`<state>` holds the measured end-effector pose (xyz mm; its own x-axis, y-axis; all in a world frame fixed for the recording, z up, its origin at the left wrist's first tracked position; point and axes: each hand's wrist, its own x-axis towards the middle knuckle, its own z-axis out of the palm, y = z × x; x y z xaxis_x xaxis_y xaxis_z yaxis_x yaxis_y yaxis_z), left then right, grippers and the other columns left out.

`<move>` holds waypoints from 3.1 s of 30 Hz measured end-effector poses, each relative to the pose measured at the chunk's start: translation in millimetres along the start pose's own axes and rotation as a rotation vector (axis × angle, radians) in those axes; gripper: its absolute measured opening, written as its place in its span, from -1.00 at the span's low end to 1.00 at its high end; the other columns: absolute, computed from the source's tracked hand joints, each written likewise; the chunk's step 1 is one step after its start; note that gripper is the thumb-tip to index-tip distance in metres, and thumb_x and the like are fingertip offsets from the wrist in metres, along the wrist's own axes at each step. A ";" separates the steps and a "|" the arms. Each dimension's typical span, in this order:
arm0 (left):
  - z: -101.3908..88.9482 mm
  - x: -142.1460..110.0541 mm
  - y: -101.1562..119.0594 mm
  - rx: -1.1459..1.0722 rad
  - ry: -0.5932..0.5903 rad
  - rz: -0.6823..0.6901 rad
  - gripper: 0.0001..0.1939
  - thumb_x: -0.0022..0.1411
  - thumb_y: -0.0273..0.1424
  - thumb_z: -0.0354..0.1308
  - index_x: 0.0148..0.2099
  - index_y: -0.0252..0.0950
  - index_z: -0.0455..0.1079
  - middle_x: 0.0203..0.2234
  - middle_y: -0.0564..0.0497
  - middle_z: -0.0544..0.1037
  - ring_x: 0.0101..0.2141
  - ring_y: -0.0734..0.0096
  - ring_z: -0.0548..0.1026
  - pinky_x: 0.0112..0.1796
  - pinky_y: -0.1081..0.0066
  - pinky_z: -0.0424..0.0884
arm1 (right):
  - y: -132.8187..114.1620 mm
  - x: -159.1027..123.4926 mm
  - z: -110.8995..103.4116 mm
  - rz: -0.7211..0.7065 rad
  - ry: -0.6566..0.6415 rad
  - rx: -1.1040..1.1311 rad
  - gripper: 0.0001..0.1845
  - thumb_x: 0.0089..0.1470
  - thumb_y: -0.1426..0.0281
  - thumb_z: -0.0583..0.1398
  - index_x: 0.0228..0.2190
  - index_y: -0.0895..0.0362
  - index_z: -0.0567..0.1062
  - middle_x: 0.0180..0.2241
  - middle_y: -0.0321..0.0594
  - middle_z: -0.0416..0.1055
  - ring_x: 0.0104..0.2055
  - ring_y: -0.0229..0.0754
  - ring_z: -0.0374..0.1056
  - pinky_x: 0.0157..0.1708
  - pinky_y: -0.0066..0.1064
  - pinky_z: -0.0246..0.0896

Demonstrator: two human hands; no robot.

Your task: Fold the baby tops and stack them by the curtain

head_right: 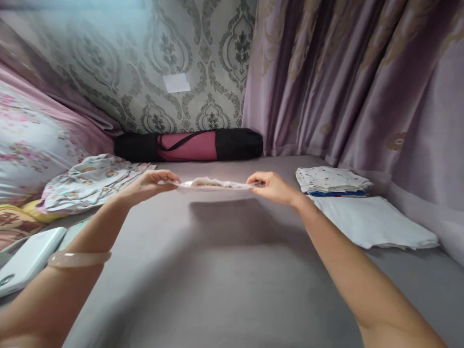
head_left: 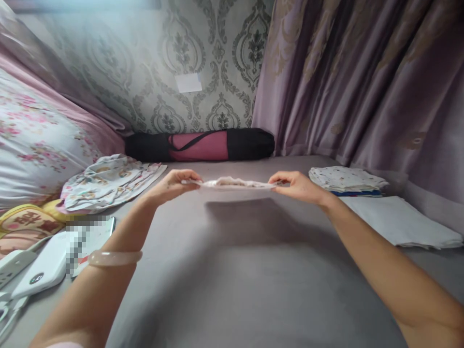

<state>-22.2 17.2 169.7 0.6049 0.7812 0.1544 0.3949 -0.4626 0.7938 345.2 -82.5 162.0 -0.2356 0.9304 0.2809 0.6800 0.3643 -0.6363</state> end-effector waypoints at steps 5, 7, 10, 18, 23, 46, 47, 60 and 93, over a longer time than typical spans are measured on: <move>27.8 -46.8 -17.9 0.279 -0.334 0.014 -0.74 0.13 -0.29 0.11 -0.17 -0.24 0.51 -0.27 -0.02 0.56 -0.38 0.42 0.43 -0.37 0.49 0.33 | 7.5 -47.2 39.0 -0.040 -0.334 -0.122 -0.75 0.05 0.26 0.20 -0.28 0.10 0.58 -0.19 -0.15 0.52 -0.13 -0.11 0.40 -0.06 -0.30 0.22; 32.7 -55.3 -19.6 0.324 -0.358 -0.042 -0.69 0.14 -0.34 0.06 -0.09 -0.21 0.49 -0.20 0.00 0.55 -0.44 0.47 0.40 -0.43 0.51 0.30 | 4.0 -52.1 44.8 -0.023 -0.393 -0.160 -0.77 0.07 0.28 0.18 -0.27 0.10 0.58 -0.19 -0.15 0.52 -0.13 -0.11 0.41 -0.06 -0.30 0.23; 44.0 -52.3 -19.9 0.351 -0.230 -0.046 -0.67 0.20 -0.35 -0.01 -0.04 -0.23 0.45 -0.22 0.01 0.55 -0.47 0.49 0.37 -0.42 0.48 0.31 | -6.1 -41.9 55.4 -0.042 -0.289 -0.239 -0.72 0.18 0.34 0.07 -0.23 0.13 0.56 -0.18 -0.11 0.53 -0.10 -0.09 0.41 -0.02 -0.26 0.23; 137.7 -13.0 -44.0 0.499 0.026 0.189 -0.66 0.19 -0.50 -0.08 0.01 -0.34 0.31 -0.09 -0.21 0.47 -0.03 0.16 0.41 0.01 0.18 0.32 | -17.7 2.1 158.4 0.009 -0.197 -0.460 -0.43 0.26 0.36 -0.10 0.23 0.29 0.19 0.30 0.04 0.06 0.36 -0.03 -0.11 0.32 -0.11 -0.28; 157.5 -13.1 -57.0 0.608 0.054 0.029 -0.57 0.32 -0.37 -0.15 0.18 -0.37 0.18 0.17 -0.29 0.30 0.23 0.07 0.18 0.20 0.06 0.07 | -14.3 11.4 182.1 0.136 -0.209 -0.476 -0.37 0.26 0.34 -0.20 0.26 0.37 0.12 0.32 0.07 -0.02 0.37 -0.01 -0.16 0.32 -0.11 -0.33; 126.0 -30.2 -71.0 0.578 -0.045 -0.079 -0.29 0.31 0.06 -0.16 0.32 -0.28 0.06 0.33 -0.23 0.05 0.33 -0.04 -0.11 0.24 0.00 -0.11 | 32.4 -24.3 129.1 0.316 -0.194 -0.526 -0.29 0.27 0.18 -0.23 0.28 0.37 0.07 0.34 0.04 -0.09 0.38 0.02 -0.22 0.33 -0.14 -0.30; 123.8 -30.8 -72.8 0.548 -0.051 -0.079 -0.31 0.33 0.04 -0.19 0.32 -0.29 0.07 0.33 -0.23 0.04 0.33 -0.02 -0.11 0.25 0.01 -0.11 | 30.7 -22.9 127.3 0.314 -0.205 -0.526 -0.29 0.27 0.18 -0.22 0.28 0.35 0.08 0.34 0.04 -0.08 0.38 0.02 -0.21 0.33 -0.12 -0.32; 111.4 -65.7 -83.5 0.575 0.014 -0.160 -0.35 0.39 -0.10 -0.30 0.37 -0.34 0.00 0.35 -0.14 -0.01 0.34 0.20 -0.08 0.29 0.13 -0.17 | 34.3 -18.8 131.3 0.192 -0.257 -0.505 -0.26 0.27 0.15 -0.24 0.28 0.40 0.06 0.34 0.06 -0.10 0.39 -0.05 -0.23 0.34 -0.17 -0.39; 108.3 -68.7 -85.8 0.296 0.285 -0.121 -0.49 0.38 -0.20 -0.26 0.23 -0.33 0.17 0.20 -0.18 0.30 0.26 0.21 0.15 0.25 0.16 0.06 | -47.3 44.8 205.8 -0.028 -0.328 -0.406 -0.32 0.29 0.21 -0.24 0.31 0.32 -0.01 0.37 -0.06 -0.18 0.40 -0.10 -0.31 0.33 -0.13 -0.50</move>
<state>-22.8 -42.2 27.3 0.3428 0.9028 0.2597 0.6577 -0.4281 0.6198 159.6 -49.6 56.8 -0.4179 0.9084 0.0127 0.8695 0.4040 -0.2841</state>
